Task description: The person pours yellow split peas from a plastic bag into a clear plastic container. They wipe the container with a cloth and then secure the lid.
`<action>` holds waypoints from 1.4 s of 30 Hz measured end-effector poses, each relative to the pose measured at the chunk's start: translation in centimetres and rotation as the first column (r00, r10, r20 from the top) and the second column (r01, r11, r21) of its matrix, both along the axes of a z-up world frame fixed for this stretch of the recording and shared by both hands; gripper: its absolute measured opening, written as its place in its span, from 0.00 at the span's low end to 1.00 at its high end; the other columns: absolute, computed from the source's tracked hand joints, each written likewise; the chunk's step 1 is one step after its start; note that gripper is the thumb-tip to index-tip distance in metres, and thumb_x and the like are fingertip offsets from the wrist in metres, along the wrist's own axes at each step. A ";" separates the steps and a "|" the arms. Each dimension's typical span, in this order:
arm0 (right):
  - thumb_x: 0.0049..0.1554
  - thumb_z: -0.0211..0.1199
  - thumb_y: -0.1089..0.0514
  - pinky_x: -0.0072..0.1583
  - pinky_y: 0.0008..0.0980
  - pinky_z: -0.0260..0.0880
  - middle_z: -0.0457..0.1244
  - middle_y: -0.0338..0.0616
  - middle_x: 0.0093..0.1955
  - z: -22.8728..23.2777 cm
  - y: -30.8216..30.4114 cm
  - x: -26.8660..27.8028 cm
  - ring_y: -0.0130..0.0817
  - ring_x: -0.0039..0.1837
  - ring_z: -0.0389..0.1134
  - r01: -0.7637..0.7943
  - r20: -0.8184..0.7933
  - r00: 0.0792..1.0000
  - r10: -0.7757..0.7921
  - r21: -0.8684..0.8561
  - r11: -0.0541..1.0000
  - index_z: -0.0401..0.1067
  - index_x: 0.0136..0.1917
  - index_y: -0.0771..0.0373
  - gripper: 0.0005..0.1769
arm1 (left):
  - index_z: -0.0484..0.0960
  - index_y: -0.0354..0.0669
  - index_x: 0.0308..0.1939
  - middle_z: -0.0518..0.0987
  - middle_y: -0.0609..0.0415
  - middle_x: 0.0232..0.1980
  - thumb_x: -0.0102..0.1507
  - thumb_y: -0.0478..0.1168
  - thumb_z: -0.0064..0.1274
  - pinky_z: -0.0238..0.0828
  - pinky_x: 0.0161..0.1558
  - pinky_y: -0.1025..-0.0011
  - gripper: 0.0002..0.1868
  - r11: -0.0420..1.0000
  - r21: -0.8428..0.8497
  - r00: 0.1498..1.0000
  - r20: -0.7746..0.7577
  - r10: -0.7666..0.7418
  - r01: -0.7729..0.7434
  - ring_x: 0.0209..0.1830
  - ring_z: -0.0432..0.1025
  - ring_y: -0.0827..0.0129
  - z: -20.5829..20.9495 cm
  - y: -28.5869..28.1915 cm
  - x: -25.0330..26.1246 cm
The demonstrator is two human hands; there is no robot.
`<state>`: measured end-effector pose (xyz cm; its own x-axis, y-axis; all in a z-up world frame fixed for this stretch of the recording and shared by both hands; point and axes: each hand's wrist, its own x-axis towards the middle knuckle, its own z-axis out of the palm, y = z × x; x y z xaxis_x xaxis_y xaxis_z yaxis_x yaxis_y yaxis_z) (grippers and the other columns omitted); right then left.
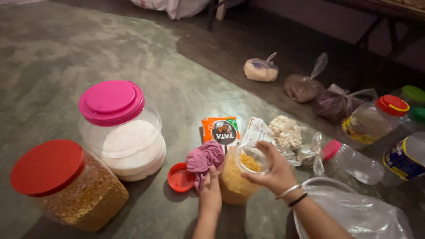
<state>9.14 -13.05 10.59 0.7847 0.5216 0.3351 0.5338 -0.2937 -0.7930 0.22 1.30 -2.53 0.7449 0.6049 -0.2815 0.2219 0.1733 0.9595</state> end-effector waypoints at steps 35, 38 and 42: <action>0.35 0.80 0.43 0.68 0.38 0.67 0.67 0.48 0.65 -0.2 -2.0 0.2 0.38 0.67 0.69 0.319 0.057 0.948 -0.314 -0.131 0.939 0.64 0.68 0.62 0.52 | 0.81 0.35 0.59 0.84 0.45 0.58 0.66 0.72 0.26 0.66 0.65 0.64 0.46 0.982 -0.189 0.996 0.087 0.027 -0.010 0.61 0.76 0.59 -2.0 -0.7 2.4; 0.35 0.80 0.40 0.69 0.47 0.50 0.65 0.49 0.66 0.4 -2.6 -0.1 0.42 0.69 0.64 0.168 0.258 0.961 -0.102 -0.248 0.954 0.60 0.71 0.63 0.57 | 0.78 0.40 0.62 0.79 0.48 0.62 0.65 0.71 0.30 0.63 0.66 0.65 0.43 0.984 -0.172 0.998 0.028 0.053 -0.047 0.64 0.71 0.62 -1.6 -0.9 2.0; 0.34 0.79 0.29 0.68 0.48 0.44 0.62 0.56 0.67 3.8 -2.7 0.1 0.54 0.70 0.60 0.265 0.661 0.742 0.113 -0.444 0.856 0.68 0.68 0.54 0.55 | 0.78 0.44 0.63 0.81 0.47 0.61 0.65 0.65 0.40 0.65 0.65 0.66 0.35 0.995 -0.055 0.996 0.007 0.085 -0.084 0.64 0.74 0.60 -1.0 -0.9 2.8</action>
